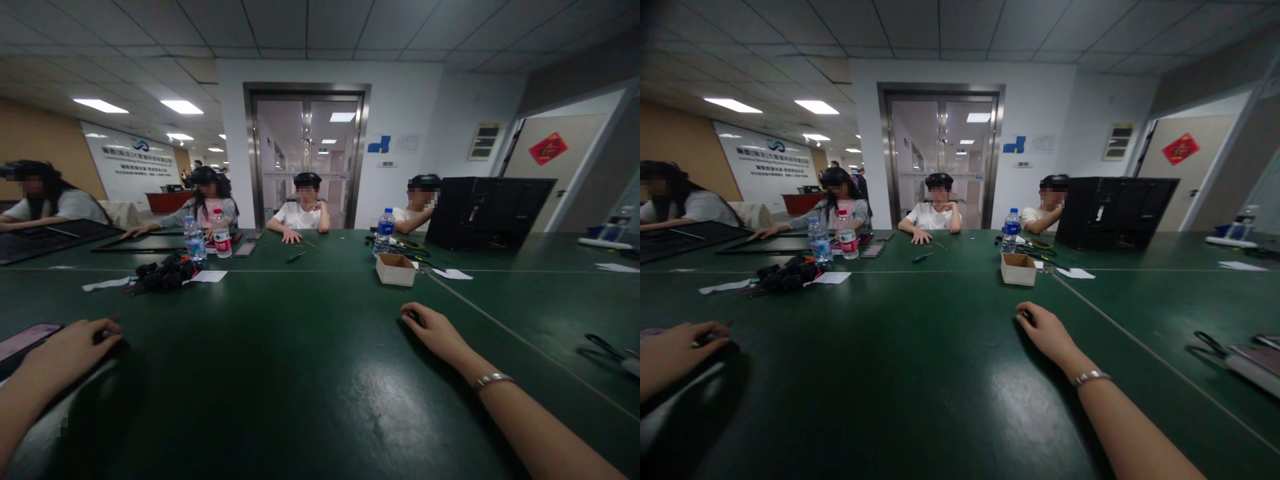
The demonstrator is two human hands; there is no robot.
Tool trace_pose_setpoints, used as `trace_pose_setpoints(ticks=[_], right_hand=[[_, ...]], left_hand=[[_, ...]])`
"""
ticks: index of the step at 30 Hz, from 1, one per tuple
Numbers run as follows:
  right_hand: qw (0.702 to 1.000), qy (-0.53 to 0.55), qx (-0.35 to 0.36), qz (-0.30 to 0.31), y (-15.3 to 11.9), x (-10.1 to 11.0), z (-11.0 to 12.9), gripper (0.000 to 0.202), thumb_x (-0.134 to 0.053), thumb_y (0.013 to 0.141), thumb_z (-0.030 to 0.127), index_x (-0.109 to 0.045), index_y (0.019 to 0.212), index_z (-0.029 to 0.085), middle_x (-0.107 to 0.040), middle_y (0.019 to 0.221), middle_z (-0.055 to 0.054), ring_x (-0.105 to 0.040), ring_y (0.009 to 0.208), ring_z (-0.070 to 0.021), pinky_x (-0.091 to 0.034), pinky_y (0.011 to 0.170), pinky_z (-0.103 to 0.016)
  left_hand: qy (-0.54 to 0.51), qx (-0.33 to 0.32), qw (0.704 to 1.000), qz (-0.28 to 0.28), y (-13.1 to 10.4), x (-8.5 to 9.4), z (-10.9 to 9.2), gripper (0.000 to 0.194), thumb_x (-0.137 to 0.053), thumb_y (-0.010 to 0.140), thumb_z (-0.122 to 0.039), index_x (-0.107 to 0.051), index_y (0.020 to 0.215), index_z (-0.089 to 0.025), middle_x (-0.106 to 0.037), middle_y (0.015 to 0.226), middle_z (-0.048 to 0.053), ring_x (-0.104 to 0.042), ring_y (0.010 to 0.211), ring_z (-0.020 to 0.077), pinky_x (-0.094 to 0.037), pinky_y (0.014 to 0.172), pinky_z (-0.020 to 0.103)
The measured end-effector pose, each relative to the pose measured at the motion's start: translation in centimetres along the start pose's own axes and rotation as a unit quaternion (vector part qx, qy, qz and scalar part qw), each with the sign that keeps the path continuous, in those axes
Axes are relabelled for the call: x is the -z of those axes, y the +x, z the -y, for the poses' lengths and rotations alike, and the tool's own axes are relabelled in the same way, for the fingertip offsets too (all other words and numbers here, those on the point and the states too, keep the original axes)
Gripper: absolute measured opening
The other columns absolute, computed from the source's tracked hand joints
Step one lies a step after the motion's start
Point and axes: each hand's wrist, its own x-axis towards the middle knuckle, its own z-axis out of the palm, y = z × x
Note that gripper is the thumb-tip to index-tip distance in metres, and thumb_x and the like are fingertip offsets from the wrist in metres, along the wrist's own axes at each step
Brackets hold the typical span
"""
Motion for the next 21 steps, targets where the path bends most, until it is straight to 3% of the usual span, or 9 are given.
trace_pose_setpoints(ticks=[4,9,15,19,21], right_hand=[[1.0,0.026,0.012,0.011,0.0,-0.5,1.3,0.027,-0.048,0.078,0.035,-0.066,0.094,0.022,-0.066,0.1,-0.007,-0.061,0.093,-0.0225,-0.047,0.085,-0.036],[0.997,0.056,0.034,0.032,0.0,-2.0,3.3,0.029,-0.053,0.076,0.031,-0.067,0.1,0.022,-0.063,0.097,-0.006,-0.06,0.086,-0.0193,-0.048,0.081,-0.034],[0.989,0.141,0.005,0.048,0.5,-5.1,7.3,0.04,-0.062,0.07,0.023,-0.06,0.11,0.019,-0.063,0.102,-0.005,-0.058,0.081,-0.015,-0.047,0.079,-0.031],[0.979,0.173,0.021,0.104,1.7,-7.6,10.7,0.034,-0.064,0.068,0.02,-0.065,0.102,0.017,-0.064,0.096,-0.005,-0.058,0.082,-0.0145,-0.046,0.078,-0.029],[0.975,0.177,0.033,0.129,2.3,-8.8,12.3,0.032,-0.065,0.068,0.02,-0.067,0.1,0.017,-0.064,0.097,-0.005,-0.058,0.084,-0.0153,-0.045,0.078,-0.029]], left_hand=[[-0.009,-0.002,0.999,0.052,-0.3,0.4,-0.7,0.029,-0.04,0.075,-0.038,-0.057,0.091,-0.021,-0.069,0.095,0.009,-0.063,0.086,0.0254,-0.043,0.074,0.032],[-0.004,0.005,0.996,0.093,-0.5,0.7,-1.5,0.029,-0.038,0.078,-0.04,-0.057,0.09,-0.021,-0.07,0.091,0.009,-0.062,0.087,0.0273,-0.042,0.072,0.032],[0.023,0.01,0.994,0.103,-1.5,1.4,-2.7,0.032,-0.032,0.084,-0.039,-0.055,0.095,-0.02,-0.07,0.094,0.008,-0.062,0.087,0.0241,-0.04,0.07,0.028],[0.031,0.005,0.993,0.114,-2.2,1.5,-2.7,0.035,-0.025,0.087,-0.037,-0.053,0.1,-0.02,-0.069,0.094,0.007,-0.061,0.086,0.0229,-0.04,0.072,0.029],[0.014,0.003,0.996,0.084,-2.4,1.7,-2.6,0.035,-0.028,0.086,-0.04,-0.054,0.099,-0.019,-0.069,0.09,0.006,-0.061,0.085,0.0235,-0.04,0.075,0.031]])
